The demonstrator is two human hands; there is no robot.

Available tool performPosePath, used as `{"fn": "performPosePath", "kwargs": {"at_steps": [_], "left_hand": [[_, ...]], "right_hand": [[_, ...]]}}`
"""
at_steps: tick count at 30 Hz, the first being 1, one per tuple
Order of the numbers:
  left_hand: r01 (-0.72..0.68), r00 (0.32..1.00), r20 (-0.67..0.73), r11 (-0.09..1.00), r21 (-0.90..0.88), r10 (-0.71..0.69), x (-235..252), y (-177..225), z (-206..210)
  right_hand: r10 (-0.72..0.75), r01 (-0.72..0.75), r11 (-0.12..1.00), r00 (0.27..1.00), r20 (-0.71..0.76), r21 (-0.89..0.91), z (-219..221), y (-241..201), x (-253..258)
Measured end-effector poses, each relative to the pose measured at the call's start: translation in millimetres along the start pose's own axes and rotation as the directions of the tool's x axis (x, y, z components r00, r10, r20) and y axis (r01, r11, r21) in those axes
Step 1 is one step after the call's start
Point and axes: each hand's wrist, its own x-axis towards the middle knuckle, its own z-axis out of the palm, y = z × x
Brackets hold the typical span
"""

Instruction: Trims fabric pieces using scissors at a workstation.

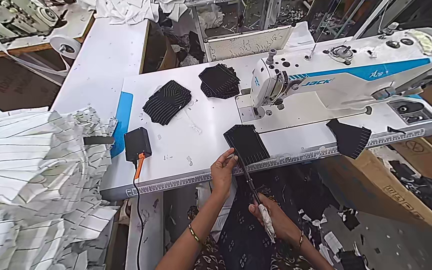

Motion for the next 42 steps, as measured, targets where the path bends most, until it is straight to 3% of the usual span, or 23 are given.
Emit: {"fn": "performPosePath", "kwargs": {"at_steps": [5, 17, 23, 26, 31, 35, 42], "left_hand": [[-0.014, 1.000, -0.013, 1.000, -0.013, 0.014, -2.8, -1.9, 2.1], [-0.060, 0.998, -0.002, 0.998, 0.001, 0.060, -4.5, -6.0, 2.4], [-0.117, 0.986, 0.135, 0.985, 0.124, 0.100, -3.7, -8.5, -5.6], [-0.116, 0.972, 0.226, 0.974, 0.192, 0.071, 1.3, -4.5, -11.4], [-0.106, 0.929, 0.369, 0.941, 0.322, -0.021, 13.3, 9.3, -18.2], [-0.120, 0.902, 0.429, 0.922, 0.367, -0.054, 18.1, 12.3, -19.4], [-0.146, 0.883, 0.467, 0.913, 0.380, -0.053, 13.9, 6.2, -20.6]], "right_hand": [[-0.043, 0.037, 0.997, 0.995, -0.085, -0.074, 0.8, 0.3, -0.4], [-0.083, 0.095, 0.993, 0.985, -0.148, 0.073, 8.7, 11.9, -1.9], [-0.024, 0.031, 0.990, 0.998, -0.050, 0.138, -1.0, -1.4, 1.3], [-0.031, 0.036, 0.996, 0.998, -0.052, 0.083, -4.1, -4.0, 3.6], [-0.027, 0.035, 0.988, 0.998, -0.053, 0.151, -0.7, 0.9, 0.4], [-0.021, 0.033, 0.973, 0.998, -0.056, 0.229, 3.3, -4.1, 2.4], [-0.043, 0.058, 0.980, 0.996, -0.084, 0.189, 2.8, -10.8, 12.8]]}}
